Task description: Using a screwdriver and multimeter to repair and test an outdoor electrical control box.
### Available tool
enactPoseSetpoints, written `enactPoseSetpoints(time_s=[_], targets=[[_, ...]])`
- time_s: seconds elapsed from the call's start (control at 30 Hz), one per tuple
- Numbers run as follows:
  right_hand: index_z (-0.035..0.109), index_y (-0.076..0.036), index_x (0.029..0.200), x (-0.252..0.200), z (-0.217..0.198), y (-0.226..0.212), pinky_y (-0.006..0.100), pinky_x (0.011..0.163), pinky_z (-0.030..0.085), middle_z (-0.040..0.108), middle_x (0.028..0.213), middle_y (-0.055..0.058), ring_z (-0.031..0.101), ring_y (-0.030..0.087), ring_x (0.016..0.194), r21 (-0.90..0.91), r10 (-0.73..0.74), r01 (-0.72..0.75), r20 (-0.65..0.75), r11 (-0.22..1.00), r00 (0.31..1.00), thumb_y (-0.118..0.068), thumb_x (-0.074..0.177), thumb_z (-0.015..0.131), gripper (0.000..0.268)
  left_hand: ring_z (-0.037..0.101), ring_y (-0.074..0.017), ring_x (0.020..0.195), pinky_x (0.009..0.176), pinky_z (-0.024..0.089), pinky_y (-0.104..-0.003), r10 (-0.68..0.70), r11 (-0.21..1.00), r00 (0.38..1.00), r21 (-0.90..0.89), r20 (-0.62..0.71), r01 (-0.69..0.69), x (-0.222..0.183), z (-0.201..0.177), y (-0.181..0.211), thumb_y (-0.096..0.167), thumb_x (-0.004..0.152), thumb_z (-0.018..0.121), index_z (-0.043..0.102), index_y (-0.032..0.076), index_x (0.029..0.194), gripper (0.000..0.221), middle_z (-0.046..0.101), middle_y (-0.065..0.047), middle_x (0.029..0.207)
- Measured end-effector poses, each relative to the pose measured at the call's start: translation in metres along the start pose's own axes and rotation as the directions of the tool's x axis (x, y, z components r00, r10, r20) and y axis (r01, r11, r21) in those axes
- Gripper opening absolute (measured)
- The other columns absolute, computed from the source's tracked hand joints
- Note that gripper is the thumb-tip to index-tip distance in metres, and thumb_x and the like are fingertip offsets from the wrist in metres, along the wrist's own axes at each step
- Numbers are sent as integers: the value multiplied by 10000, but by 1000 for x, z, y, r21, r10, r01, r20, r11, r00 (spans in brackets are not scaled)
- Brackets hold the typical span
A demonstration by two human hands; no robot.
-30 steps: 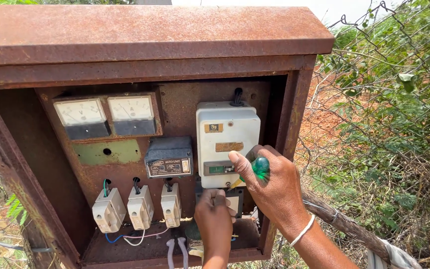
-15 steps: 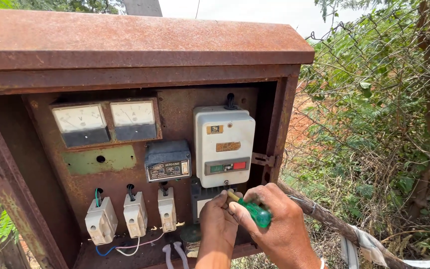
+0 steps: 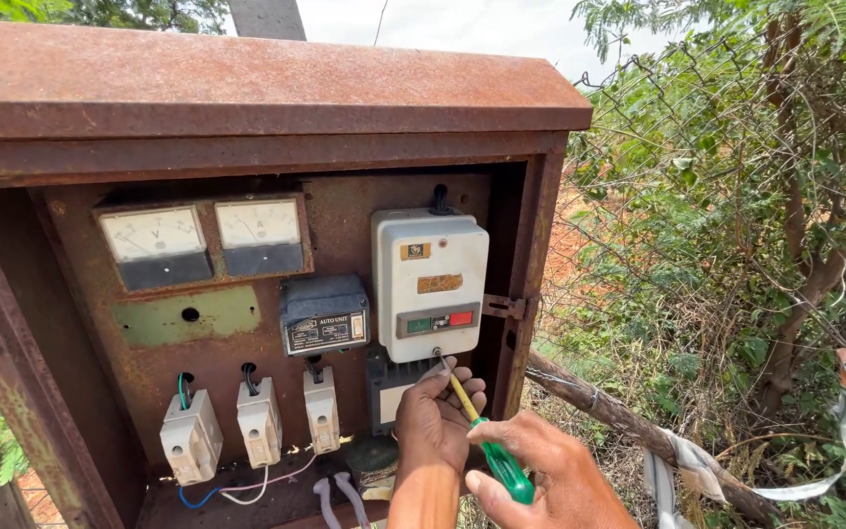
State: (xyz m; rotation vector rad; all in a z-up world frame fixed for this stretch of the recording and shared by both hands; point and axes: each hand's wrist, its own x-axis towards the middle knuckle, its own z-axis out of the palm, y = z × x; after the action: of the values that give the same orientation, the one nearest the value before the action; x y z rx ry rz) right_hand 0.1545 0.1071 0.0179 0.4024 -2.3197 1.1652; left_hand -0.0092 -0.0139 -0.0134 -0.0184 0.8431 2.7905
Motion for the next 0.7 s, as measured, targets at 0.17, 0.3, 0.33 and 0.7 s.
enactPoseSetpoints(time_s=[0.17,0.3,0.33,0.7], targets=[[778,-188,1119,-6,-1,-19,357,747,599,735,875,77,732,220,835,-66,99,-107,-118,992,988,-232,776,751,347,724,-287,741,644,604,-418,4,1000,998,2,64,-4,0,-1,-2,51,926,543,666,62,1100,214,737,-145,920],[769,-184,1108,-7,-1,-28,360,717,598,724,851,84,722,229,795,-84,133,-149,-170,985,977,-194,762,727,349,731,-290,745,653,613,-416,19,1000,995,22,103,-21,-5,5,0,51,939,544,651,61,1126,216,753,-159,965],[769,-184,1108,-6,0,-27,360,717,598,724,851,84,722,229,795,-85,130,-146,-172,986,976,-194,762,727,349,731,-290,745,653,613,-416,20,999,994,22,106,-23,-4,5,1,51,939,544,651,61,1126,216,753,-159,965],[790,-167,1127,-5,2,-12,306,676,616,807,765,67,782,125,676,44,248,-245,-243,969,938,-259,829,751,314,727,-302,755,657,632,-424,34,998,997,41,66,-37,-17,17,6,38,948,543,612,20,1175,238,736,-193,972]])
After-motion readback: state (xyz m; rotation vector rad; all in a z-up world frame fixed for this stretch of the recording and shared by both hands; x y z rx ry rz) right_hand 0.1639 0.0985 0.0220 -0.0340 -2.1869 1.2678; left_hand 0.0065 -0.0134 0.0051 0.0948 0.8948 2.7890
